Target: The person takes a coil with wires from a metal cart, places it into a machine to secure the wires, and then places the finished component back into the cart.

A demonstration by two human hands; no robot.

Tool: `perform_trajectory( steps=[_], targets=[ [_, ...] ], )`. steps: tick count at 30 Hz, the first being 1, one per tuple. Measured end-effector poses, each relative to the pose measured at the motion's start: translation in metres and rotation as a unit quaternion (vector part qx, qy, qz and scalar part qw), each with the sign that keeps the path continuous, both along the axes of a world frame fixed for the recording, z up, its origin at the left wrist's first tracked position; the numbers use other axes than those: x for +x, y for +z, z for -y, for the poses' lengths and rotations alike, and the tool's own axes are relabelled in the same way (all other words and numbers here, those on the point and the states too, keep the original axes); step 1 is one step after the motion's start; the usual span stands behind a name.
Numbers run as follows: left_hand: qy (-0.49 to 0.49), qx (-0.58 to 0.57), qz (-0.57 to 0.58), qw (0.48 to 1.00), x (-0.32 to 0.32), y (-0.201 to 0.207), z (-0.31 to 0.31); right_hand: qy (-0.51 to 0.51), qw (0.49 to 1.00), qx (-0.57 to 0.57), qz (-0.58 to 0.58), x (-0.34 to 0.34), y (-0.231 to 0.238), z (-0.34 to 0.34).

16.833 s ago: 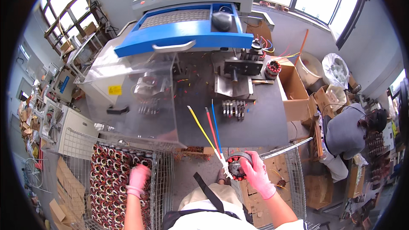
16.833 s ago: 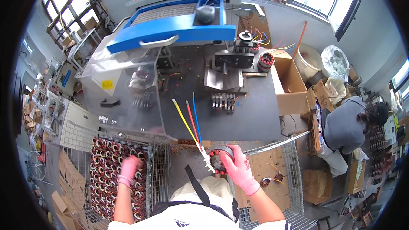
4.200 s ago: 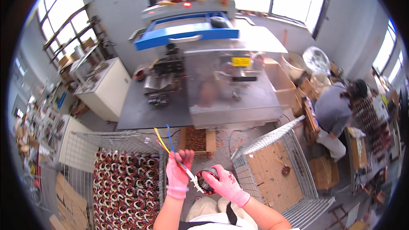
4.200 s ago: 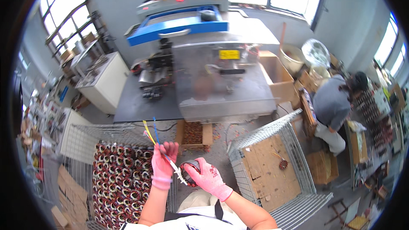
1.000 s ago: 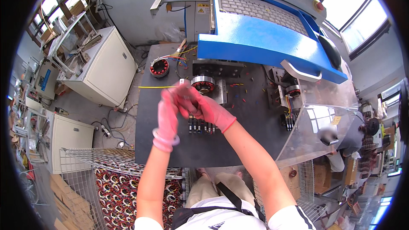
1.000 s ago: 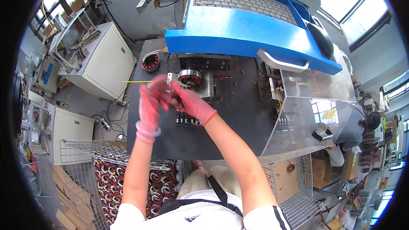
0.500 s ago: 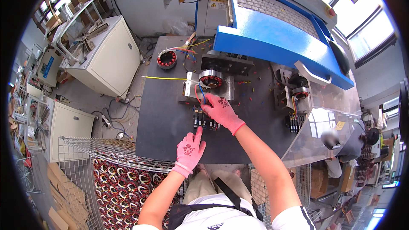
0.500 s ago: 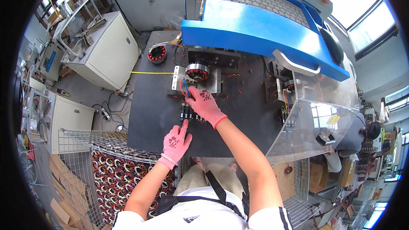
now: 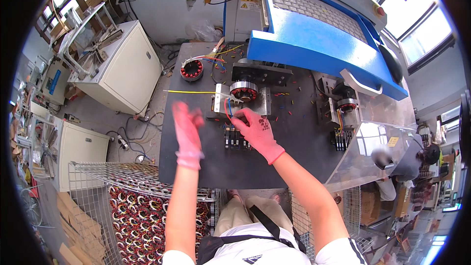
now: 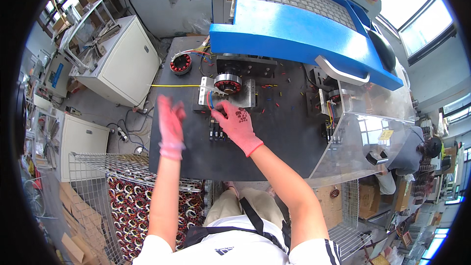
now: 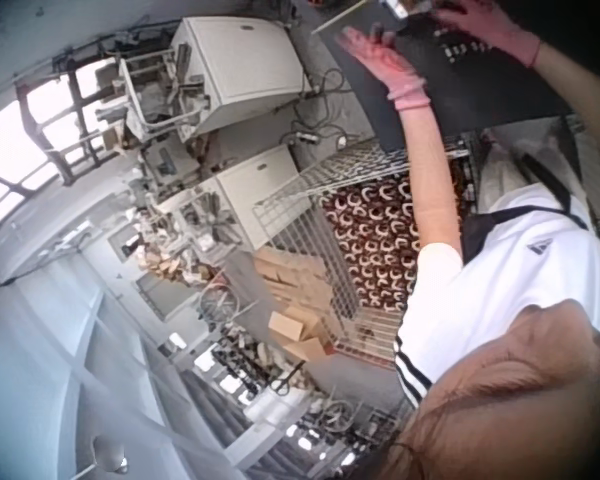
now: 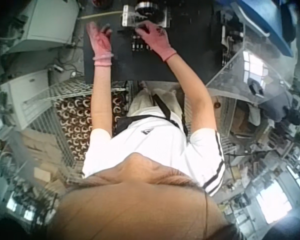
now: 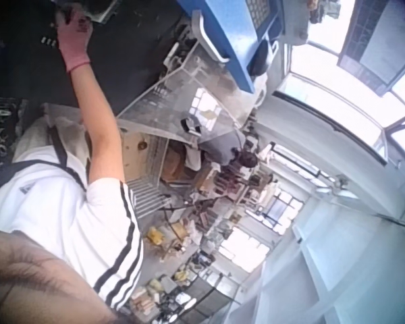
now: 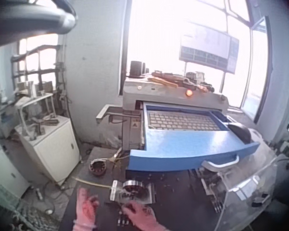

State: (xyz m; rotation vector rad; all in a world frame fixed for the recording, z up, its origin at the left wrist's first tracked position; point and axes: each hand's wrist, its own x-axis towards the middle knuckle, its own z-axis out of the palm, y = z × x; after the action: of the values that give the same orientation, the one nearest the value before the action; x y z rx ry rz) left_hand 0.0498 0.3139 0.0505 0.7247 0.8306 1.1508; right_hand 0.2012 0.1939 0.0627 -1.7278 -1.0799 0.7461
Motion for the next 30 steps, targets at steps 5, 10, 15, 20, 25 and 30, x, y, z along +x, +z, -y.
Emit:
perform_trajectory(
  steps=[5,10,15,20,25,30],
  targets=[
    [-0.161,0.142,0.074,0.974,0.002,0.082,-0.003,0.08,0.902,-0.093,-0.414,-0.004,0.04,-0.015],
    [-0.365,0.3,-0.21,0.856,-0.036,0.049,0.085,0.131,0.932,-0.109,-0.321,0.003,0.049,-0.018],
    [-0.191,0.447,-0.521,0.702,-0.041,-0.018,0.115,0.047,0.995,-0.08,-0.04,0.004,0.006,0.003],
    [-0.212,0.472,-0.641,0.567,-0.046,-0.055,0.116,0.046,0.993,-0.052,0.092,-0.006,-0.015,0.001],
    [-0.241,0.451,-0.652,0.56,-0.044,-0.052,0.117,0.06,0.986,-0.054,0.145,-0.01,-0.021,-0.002],
    [-0.226,0.436,-0.583,0.647,-0.043,-0.048,0.119,0.059,0.976,-0.062,0.199,-0.013,-0.03,-0.006]
  ],
)
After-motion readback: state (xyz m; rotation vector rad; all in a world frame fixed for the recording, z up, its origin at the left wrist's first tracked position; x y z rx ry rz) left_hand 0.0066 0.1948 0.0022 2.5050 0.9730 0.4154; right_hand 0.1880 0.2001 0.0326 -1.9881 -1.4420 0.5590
